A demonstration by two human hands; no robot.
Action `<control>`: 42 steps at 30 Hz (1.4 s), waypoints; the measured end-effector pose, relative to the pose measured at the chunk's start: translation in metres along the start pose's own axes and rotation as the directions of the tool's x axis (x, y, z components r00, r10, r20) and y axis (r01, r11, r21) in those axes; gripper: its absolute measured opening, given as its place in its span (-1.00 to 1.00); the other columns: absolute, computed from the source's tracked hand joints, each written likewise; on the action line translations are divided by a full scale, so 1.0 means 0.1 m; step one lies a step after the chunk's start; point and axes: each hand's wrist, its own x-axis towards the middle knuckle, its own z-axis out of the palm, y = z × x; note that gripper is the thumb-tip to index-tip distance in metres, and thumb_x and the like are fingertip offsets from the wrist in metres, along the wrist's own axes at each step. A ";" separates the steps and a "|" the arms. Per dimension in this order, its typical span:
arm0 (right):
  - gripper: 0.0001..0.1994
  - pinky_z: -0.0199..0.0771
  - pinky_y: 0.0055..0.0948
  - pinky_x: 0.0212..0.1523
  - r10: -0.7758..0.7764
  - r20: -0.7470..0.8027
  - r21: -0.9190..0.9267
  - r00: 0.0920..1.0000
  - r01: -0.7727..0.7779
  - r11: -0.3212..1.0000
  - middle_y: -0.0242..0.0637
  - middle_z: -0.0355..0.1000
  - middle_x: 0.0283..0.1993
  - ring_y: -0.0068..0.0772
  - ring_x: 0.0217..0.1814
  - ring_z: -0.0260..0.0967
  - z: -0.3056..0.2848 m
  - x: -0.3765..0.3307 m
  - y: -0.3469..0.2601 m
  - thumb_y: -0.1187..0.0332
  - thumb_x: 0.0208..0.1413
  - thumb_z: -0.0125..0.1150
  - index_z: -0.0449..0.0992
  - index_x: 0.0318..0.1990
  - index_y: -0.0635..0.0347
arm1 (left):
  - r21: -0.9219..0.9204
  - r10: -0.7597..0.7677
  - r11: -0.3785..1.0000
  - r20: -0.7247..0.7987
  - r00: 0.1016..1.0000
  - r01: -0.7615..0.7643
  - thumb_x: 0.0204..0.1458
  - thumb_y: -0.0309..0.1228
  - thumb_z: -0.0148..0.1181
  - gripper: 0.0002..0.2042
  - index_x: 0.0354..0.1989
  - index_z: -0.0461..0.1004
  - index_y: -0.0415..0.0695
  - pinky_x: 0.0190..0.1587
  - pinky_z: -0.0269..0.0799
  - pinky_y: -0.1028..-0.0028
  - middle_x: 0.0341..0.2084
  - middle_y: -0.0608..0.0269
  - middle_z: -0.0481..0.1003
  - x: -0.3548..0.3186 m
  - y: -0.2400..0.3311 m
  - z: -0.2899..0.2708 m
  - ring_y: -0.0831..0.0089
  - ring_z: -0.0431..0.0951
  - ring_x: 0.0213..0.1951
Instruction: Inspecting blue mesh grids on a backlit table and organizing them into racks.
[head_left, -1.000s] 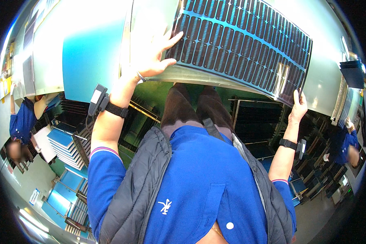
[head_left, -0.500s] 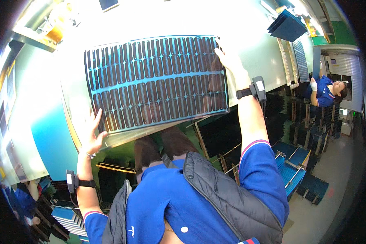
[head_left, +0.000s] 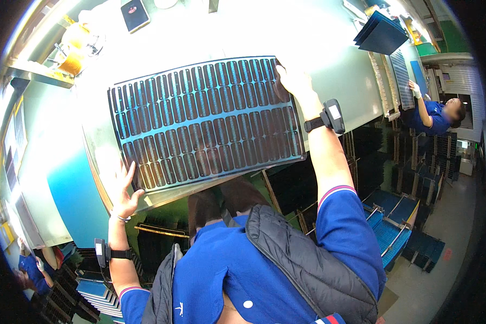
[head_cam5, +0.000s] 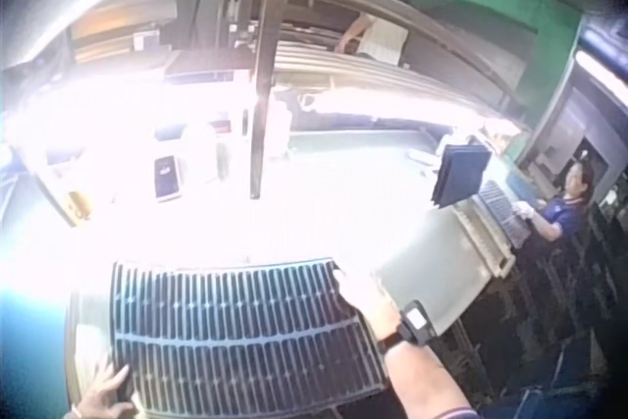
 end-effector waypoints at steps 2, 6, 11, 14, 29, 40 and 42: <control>-0.59 0.19 -0.18 0.20 -0.045 -0.032 0.009 0.998 0.045 0.999 -0.12 0.32 0.13 -0.08 0.18 0.24 0.05 0.03 0.07 0.19 0.10 0.04 0.37 0.12 0.03 | 0.025 0.014 1.000 -0.004 1.000 -0.014 -0.34 -0.50 0.30 -0.18 0.26 0.16 0.00 0.34 -0.39 0.13 0.29 -0.09 -0.01 0.00 -0.01 0.00 0.11 -0.17 0.36; -0.62 0.19 -0.19 0.19 -0.150 -0.068 -0.143 0.986 0.139 0.980 -0.18 0.37 0.09 -0.09 0.16 0.25 0.11 0.13 0.11 0.14 0.07 0.08 0.45 0.03 0.02 | -0.109 -0.064 0.992 -0.039 0.997 0.060 -0.33 -0.49 0.31 -0.18 0.27 0.15 -0.02 0.32 -0.35 0.09 0.26 -0.11 0.05 -0.11 -0.03 0.06 0.05 -0.09 0.33; -0.44 -0.04 0.10 0.21 0.100 0.054 -0.257 0.993 -0.083 0.963 -0.11 0.19 0.21 0.04 0.25 0.05 -0.08 -0.03 -0.42 -0.12 0.07 -0.01 0.31 0.16 -0.05 | 0.406 -0.010 0.910 -0.182 0.983 0.084 -0.10 -0.48 0.18 -0.36 0.23 0.13 -0.24 0.27 -0.03 0.16 0.20 -0.08 0.16 -0.30 0.23 0.26 0.09 0.12 0.26; -0.43 -0.10 0.04 0.24 0.086 -0.189 -0.158 0.978 -0.117 0.981 -0.16 0.14 0.22 -0.03 0.28 -0.04 0.40 -0.18 -0.22 -0.10 0.11 -0.05 0.24 0.23 -0.08 | 0.315 0.041 0.949 -0.076 0.996 -0.015 0.12 -0.29 -0.04 -0.48 0.23 0.10 -0.26 0.30 -0.13 0.12 0.26 -0.08 0.04 0.22 0.53 0.19 0.08 0.00 0.30; 0.11 -0.61 0.03 0.37 -0.223 0.250 0.221 0.942 0.169 0.961 0.03 -0.44 0.42 0.09 0.47 -0.60 -0.25 -1.43 0.33 -0.30 -0.44 0.35 -0.04 0.35 -0.24 | 0.431 0.150 0.880 -0.651 0.744 0.200 0.15 -0.14 -0.14 -0.59 -0.02 0.37 -0.22 0.07 0.23 0.13 -0.09 -0.10 0.42 1.90 -0.44 0.14 -0.01 0.40 -0.03; 0.08 -0.60 -0.01 0.39 -0.161 0.305 0.254 0.939 0.082 0.964 -0.09 -0.43 0.45 -0.05 0.49 -0.56 -0.47 -1.83 0.36 -0.04 -0.46 0.47 0.03 0.33 -0.08 | 0.488 -0.207 0.776 -0.401 0.892 0.400 0.13 -0.16 -0.10 -0.57 0.03 0.34 -0.24 0.13 0.16 0.15 -0.03 -0.13 0.38 1.57 0.58 -0.25 -0.01 0.32 0.05; 0.04 -0.62 0.03 0.38 -0.210 0.346 0.206 0.914 0.145 0.968 -0.08 -0.43 0.45 -0.03 0.49 -0.56 -0.50 -1.77 0.34 -0.03 -0.43 0.44 0.04 0.33 -0.07 | 0.485 -0.315 0.758 -0.313 0.896 0.436 0.13 -0.16 -0.09 -0.56 0.04 0.33 -0.25 0.15 0.15 0.16 -0.02 -0.13 0.37 1.41 0.82 -0.34 -0.01 0.31 0.07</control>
